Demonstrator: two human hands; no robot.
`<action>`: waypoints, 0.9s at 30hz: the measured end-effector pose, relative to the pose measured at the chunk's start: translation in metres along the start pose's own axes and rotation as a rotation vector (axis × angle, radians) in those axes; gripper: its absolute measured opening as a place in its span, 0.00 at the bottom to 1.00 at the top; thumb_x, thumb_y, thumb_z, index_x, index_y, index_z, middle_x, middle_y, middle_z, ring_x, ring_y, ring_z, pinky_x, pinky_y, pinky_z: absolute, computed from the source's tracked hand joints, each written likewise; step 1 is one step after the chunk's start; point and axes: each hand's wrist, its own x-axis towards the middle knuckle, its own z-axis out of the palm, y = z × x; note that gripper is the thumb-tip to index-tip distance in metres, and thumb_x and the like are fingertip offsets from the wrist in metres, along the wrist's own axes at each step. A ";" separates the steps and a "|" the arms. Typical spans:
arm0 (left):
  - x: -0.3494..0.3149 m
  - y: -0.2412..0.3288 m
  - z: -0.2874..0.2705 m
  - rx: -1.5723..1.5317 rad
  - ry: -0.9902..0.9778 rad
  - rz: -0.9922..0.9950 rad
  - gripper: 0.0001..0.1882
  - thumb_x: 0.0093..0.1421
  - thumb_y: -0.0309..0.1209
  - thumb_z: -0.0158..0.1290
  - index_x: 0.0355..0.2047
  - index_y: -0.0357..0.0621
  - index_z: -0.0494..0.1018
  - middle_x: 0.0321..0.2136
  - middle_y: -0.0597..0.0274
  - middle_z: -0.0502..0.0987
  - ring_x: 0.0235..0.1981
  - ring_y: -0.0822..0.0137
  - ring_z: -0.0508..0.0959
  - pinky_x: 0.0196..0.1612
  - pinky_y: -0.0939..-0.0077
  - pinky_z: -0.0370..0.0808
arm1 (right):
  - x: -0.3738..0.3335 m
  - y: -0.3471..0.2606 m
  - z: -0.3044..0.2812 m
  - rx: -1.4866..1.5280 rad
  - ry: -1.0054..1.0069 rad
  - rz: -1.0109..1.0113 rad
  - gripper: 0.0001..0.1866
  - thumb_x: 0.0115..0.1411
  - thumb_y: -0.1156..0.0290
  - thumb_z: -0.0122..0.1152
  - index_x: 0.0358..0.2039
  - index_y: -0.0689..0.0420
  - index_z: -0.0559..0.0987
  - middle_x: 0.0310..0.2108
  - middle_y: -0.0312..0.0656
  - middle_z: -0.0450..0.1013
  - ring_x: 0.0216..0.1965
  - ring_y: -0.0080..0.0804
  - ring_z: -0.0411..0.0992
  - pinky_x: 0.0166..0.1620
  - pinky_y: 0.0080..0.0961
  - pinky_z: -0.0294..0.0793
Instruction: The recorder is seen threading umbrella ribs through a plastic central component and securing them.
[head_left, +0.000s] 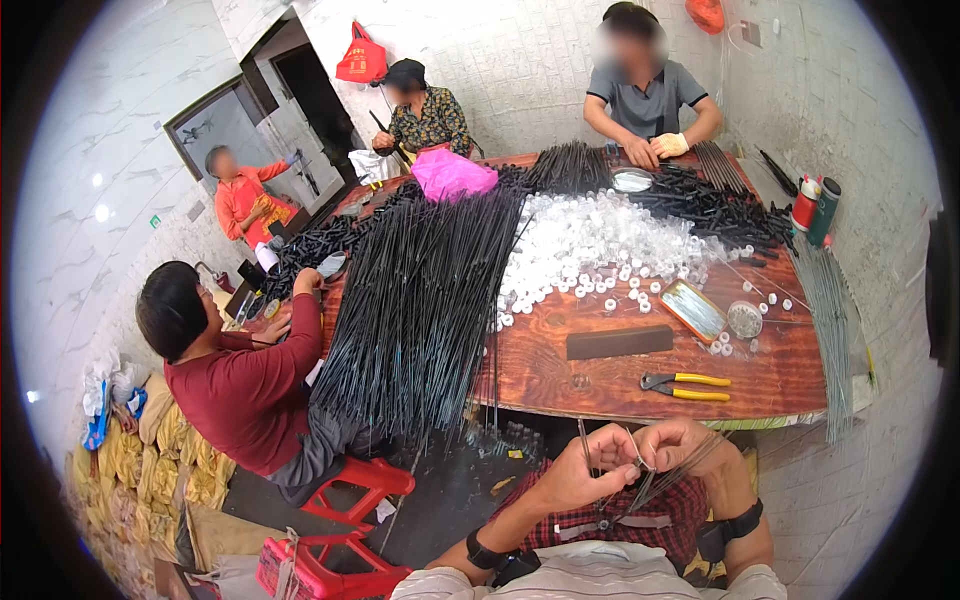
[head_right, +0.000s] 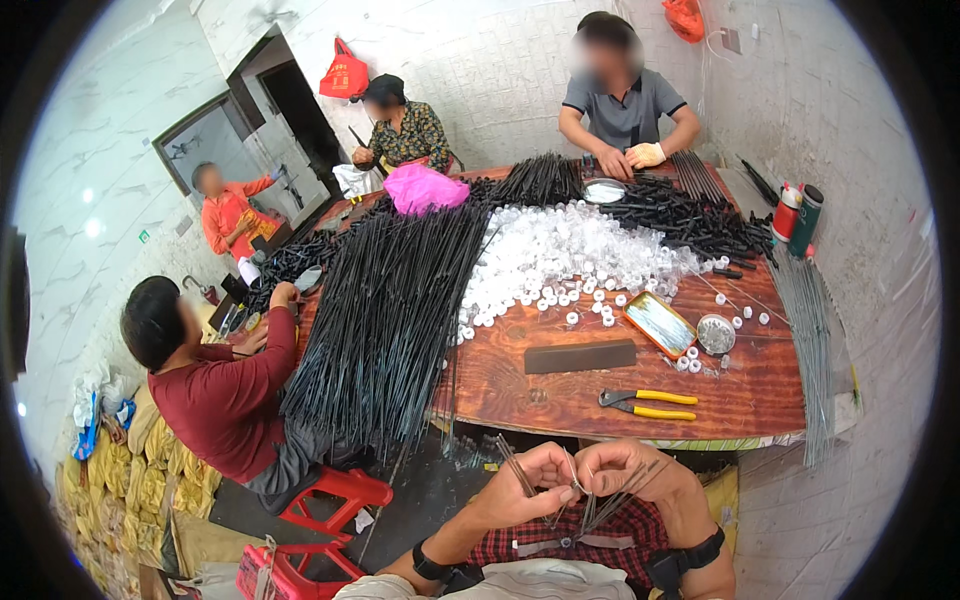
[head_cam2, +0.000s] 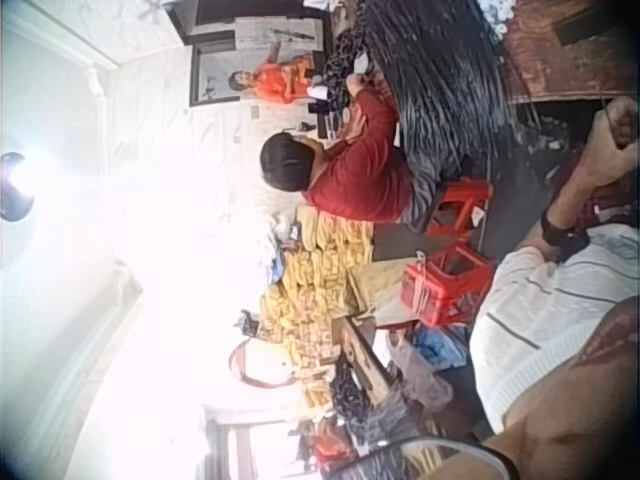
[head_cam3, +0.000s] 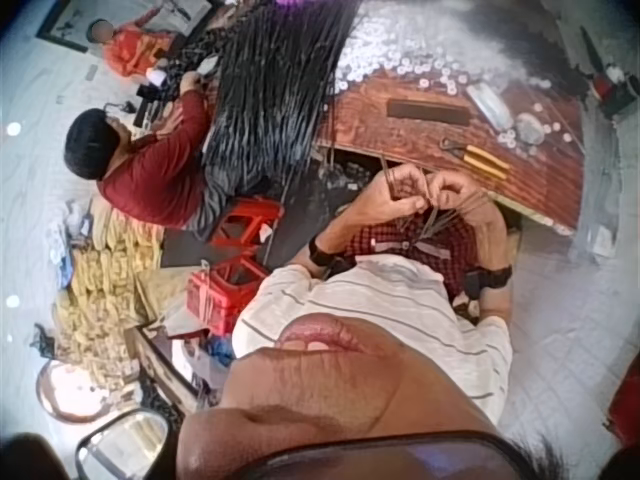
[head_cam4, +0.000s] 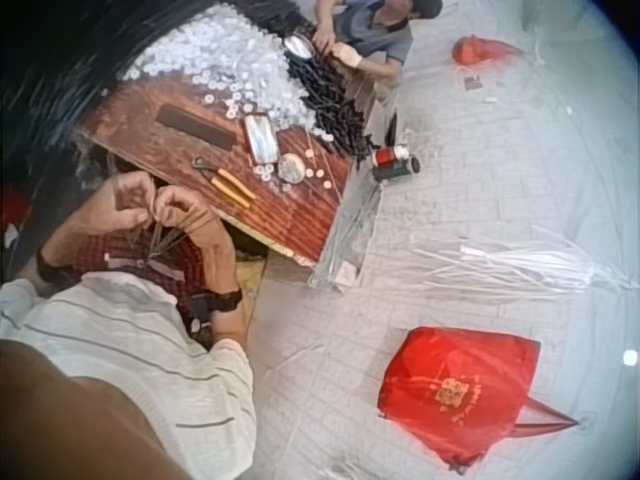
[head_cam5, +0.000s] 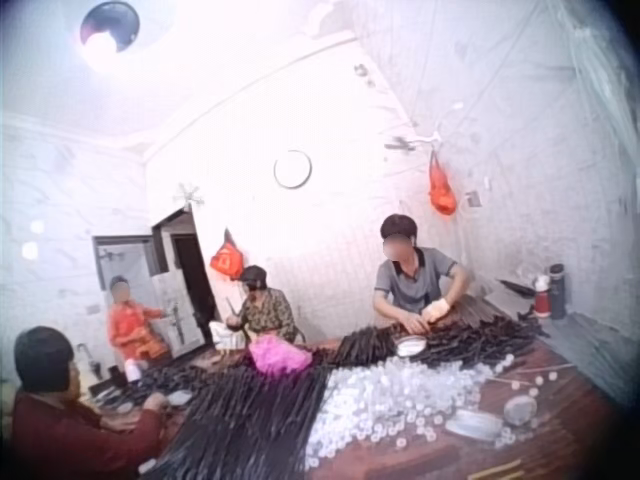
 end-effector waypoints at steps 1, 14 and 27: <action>0.001 -0.002 0.000 -0.038 0.006 0.004 0.09 0.60 0.22 0.55 0.39 0.40 0.68 0.33 0.67 0.75 0.36 0.78 0.76 0.40 0.82 0.73 | 0.000 0.003 -0.002 0.033 0.029 0.002 0.16 0.58 0.57 0.67 0.32 0.59 0.78 0.32 0.32 0.72 0.35 0.21 0.68 0.40 0.21 0.67; 0.004 0.013 -0.022 -0.089 -0.565 -0.049 0.48 0.44 0.34 0.71 0.61 0.34 0.58 0.52 0.56 0.68 0.59 0.61 0.67 0.65 0.62 0.60 | -0.005 0.004 -0.013 0.204 -0.158 0.014 0.18 0.56 0.55 0.69 0.26 0.59 0.79 0.28 0.34 0.70 0.34 0.27 0.69 0.41 0.25 0.69; 0.013 0.007 -0.026 -0.388 -0.533 -0.176 0.28 0.66 0.47 0.50 0.50 0.29 0.73 0.49 0.47 0.75 0.51 0.56 0.75 0.57 0.62 0.70 | -0.007 -0.001 -0.011 0.155 -0.175 0.087 0.18 0.50 0.59 0.74 0.26 0.62 0.80 0.28 0.37 0.74 0.34 0.28 0.70 0.40 0.25 0.67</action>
